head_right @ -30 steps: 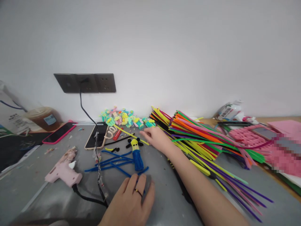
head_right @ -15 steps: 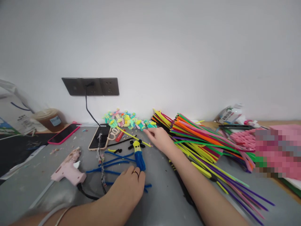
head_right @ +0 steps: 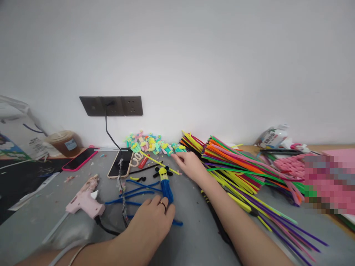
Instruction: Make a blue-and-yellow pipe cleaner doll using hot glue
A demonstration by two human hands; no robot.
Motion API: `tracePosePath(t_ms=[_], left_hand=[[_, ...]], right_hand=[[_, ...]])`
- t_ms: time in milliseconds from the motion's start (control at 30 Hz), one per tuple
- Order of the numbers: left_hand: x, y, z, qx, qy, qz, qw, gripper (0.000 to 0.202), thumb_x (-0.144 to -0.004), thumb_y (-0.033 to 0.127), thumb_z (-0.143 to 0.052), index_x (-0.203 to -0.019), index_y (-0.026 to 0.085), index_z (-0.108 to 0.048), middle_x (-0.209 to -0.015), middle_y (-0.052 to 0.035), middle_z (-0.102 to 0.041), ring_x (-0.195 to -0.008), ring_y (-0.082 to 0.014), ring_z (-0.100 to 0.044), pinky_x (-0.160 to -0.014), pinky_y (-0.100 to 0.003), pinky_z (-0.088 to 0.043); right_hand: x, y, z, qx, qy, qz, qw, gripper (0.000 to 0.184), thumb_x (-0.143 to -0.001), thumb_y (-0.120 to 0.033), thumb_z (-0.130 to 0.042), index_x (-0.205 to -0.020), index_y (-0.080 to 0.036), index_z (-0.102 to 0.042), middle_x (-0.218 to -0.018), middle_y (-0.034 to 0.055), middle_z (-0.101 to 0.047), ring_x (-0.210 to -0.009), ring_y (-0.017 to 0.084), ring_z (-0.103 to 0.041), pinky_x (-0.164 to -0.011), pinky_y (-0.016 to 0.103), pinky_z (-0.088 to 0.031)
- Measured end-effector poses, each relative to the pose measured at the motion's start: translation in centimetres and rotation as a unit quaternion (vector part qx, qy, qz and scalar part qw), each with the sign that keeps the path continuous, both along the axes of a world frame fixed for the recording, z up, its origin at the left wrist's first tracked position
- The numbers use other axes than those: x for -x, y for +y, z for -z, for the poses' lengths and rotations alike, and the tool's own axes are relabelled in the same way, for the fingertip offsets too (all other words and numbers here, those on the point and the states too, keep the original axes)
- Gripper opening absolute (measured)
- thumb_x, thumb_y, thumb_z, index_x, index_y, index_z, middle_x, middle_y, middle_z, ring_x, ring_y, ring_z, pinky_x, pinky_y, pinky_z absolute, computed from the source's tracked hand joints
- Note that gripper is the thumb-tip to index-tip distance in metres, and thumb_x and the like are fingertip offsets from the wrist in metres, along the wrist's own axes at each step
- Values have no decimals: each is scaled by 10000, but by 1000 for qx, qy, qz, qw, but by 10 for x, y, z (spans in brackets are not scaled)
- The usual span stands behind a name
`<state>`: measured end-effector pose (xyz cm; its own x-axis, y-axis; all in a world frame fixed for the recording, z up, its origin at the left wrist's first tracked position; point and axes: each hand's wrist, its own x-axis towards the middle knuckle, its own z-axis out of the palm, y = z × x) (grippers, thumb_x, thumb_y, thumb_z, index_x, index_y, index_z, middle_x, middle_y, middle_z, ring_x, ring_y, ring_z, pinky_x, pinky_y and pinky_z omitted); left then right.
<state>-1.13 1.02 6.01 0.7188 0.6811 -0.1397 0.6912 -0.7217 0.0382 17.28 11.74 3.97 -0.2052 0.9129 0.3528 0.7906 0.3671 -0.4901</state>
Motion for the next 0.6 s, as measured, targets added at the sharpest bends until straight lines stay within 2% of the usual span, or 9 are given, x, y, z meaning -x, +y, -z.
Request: tracePosePath(t_ms=[133, 233, 300, 367, 433, 500, 567, 600], left_hand=[[4, -9, -12, -17, -2, 29, 999, 206, -956, 170, -497, -1009, 111, -686, -993, -160, -733, -929, -300, -702, -709, -425, -598], [9, -21, -14, -33, -22, 59, 997, 182, -935, 198, -534, -1011, 126, -682, -959, -153, -737, -880, -292, -706, -674, -401, -584], [19, -30, -12, -22, -32, 67, 997, 151, -883, 237, -615, -976, 140, -684, -933, -150, -738, -837, -289, -706, -621, -363, -565], [37, -37, -10, 2, -36, 49, 998, 247, -787, 309, -735, -970, 152, -682, -902, -137, -739, -812, -282, -704, -590, -315, -535], [64, -43, -9, 25, -48, -22, 998, 294, -746, 303, -756, -999, 180, -673, -909, -111, -744, -813, -267, -708, -590, -276, -501], [96, -47, -7, 40, -86, -130, 987, 257, -816, 236, -645, -1072, 218, -653, -883, -75, -750, -753, -223, -711, -587, -246, -461], [125, -47, -3, 56, -135, -252, 957, 329, -914, 265, -490, -1229, 247, -584, -726, -32, -730, -629, -200, -689, -559, -239, -422], [137, -45, 0, 70, -153, -296, 940, 345, -934, 308, -446, -1251, 243, -563, -635, -12, -698, -573, -208, -671, -541, -245, -407]], right_hand=[[0, 0, -1, -1, -1, 0, 1000, 541, -981, -510, -343, -573, -197, -509, -503, 8, -523, -479, 142, -422, -535, 267, -308], [0, -1, -2, 1, -1, -3, 1000, 520, -983, -496, -349, -582, -198, -494, -512, 1, -508, -491, 144, -423, -544, 271, -304], [-1, -1, -2, 1, 1, -5, 1000, 513, -984, -495, -344, -588, -199, -483, -516, -4, -491, -497, 145, -426, -547, 273, -299], [-2, -1, -2, 0, 3, -6, 1000, 515, -984, -501, -334, -590, -200, -475, -520, -6, -478, -502, 147, -429, -549, 275, -297], [-3, -1, -2, -2, 6, -6, 1000, 509, -981, -502, -336, -591, -201, -465, -523, -8, -467, -509, 149, -435, -555, 276, -297], [-3, 0, -2, -3, 8, -6, 1000, 495, -979, -493, -344, -594, -203, -458, -526, -11, -459, -513, 150, -440, -560, 276, -298], [-3, -1, -2, -3, 9, -7, 1000, 483, -977, -484, -352, -598, -203, -458, -526, -13, -456, -515, 151, -446, -563, 274, -299], [-2, -1, -2, -3, 9, -8, 1000, 480, -976, -482, -355, -601, -203, -462, -527, -13, -460, -516, 151, -449, -564, 273, -300]])
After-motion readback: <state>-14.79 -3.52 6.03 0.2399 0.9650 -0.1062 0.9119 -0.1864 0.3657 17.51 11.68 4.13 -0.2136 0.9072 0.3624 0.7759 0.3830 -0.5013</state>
